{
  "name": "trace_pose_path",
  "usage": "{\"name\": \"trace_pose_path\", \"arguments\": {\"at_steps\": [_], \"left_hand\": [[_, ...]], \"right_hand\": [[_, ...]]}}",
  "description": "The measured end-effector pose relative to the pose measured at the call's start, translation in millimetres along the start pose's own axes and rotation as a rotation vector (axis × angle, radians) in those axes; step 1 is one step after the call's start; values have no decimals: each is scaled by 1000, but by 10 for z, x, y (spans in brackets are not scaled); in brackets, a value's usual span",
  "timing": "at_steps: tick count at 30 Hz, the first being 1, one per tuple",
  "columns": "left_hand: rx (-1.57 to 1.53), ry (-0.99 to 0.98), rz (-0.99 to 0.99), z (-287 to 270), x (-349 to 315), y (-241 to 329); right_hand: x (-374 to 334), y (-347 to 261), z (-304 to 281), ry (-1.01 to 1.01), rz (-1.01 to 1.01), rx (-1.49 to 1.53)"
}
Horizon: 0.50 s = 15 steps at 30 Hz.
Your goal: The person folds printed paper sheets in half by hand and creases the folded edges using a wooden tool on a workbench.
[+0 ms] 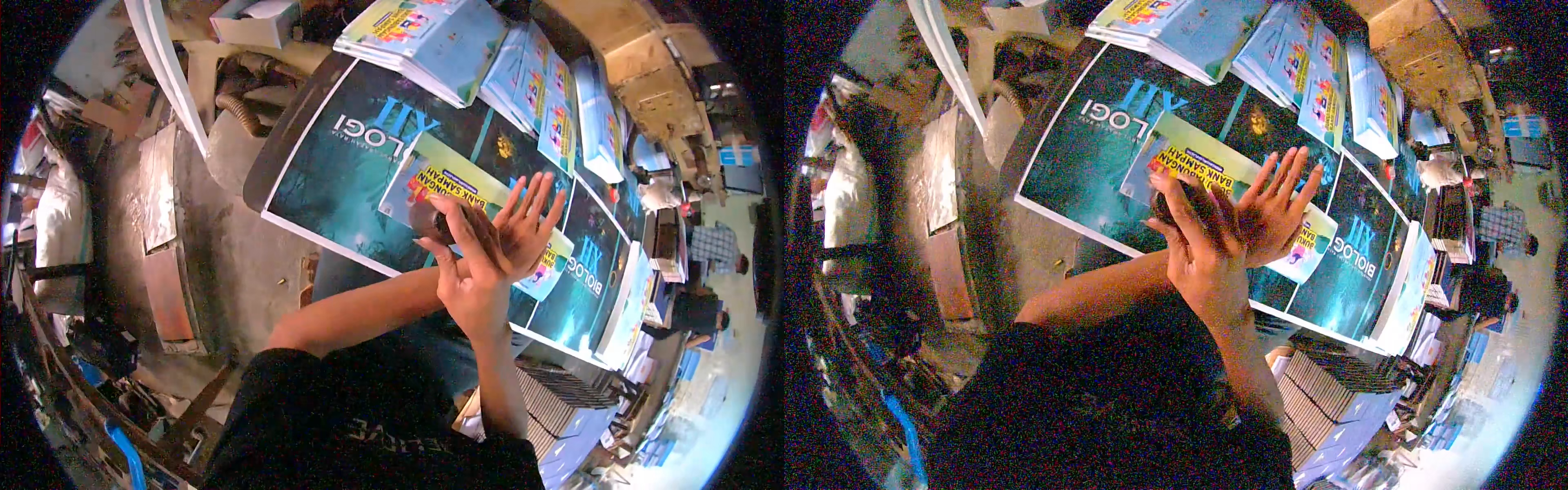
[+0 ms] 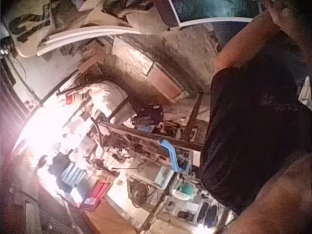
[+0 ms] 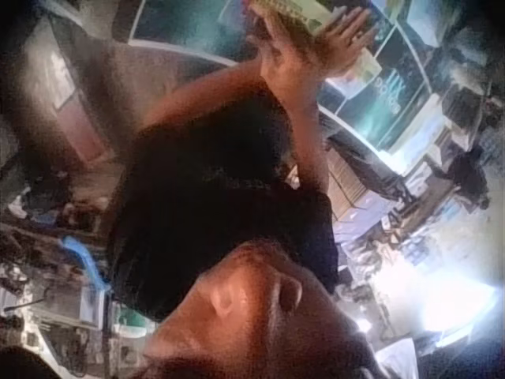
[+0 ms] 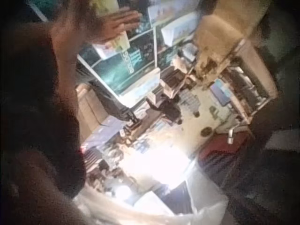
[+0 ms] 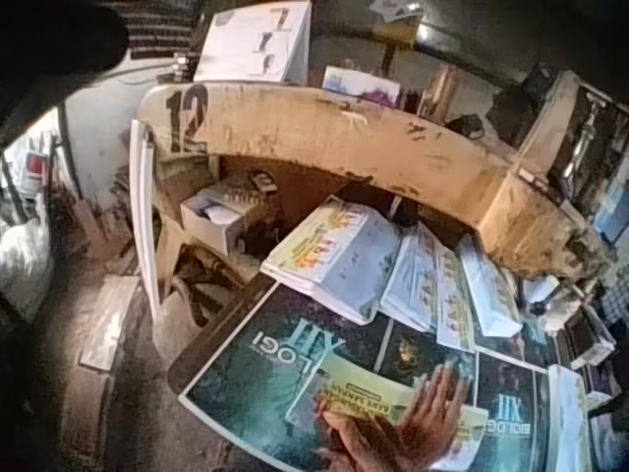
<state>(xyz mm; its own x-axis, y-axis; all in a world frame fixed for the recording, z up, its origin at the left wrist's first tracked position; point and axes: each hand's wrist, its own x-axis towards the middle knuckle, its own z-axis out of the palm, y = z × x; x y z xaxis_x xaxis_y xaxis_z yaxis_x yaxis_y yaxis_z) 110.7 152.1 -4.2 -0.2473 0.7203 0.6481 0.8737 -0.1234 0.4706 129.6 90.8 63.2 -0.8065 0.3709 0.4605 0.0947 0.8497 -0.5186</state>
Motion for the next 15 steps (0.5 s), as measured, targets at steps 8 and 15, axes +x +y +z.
{"name": "trace_pose_path", "arguments": {"at_steps": [8, 15], "left_hand": [[-26, 11, -70, 48, -9, 1], [-66, -66, 33, -108, 63, 47]], "right_hand": [[264, -348, -66, 176, -77, 75], [124, -131, 104, -14, -79, -116]]}}
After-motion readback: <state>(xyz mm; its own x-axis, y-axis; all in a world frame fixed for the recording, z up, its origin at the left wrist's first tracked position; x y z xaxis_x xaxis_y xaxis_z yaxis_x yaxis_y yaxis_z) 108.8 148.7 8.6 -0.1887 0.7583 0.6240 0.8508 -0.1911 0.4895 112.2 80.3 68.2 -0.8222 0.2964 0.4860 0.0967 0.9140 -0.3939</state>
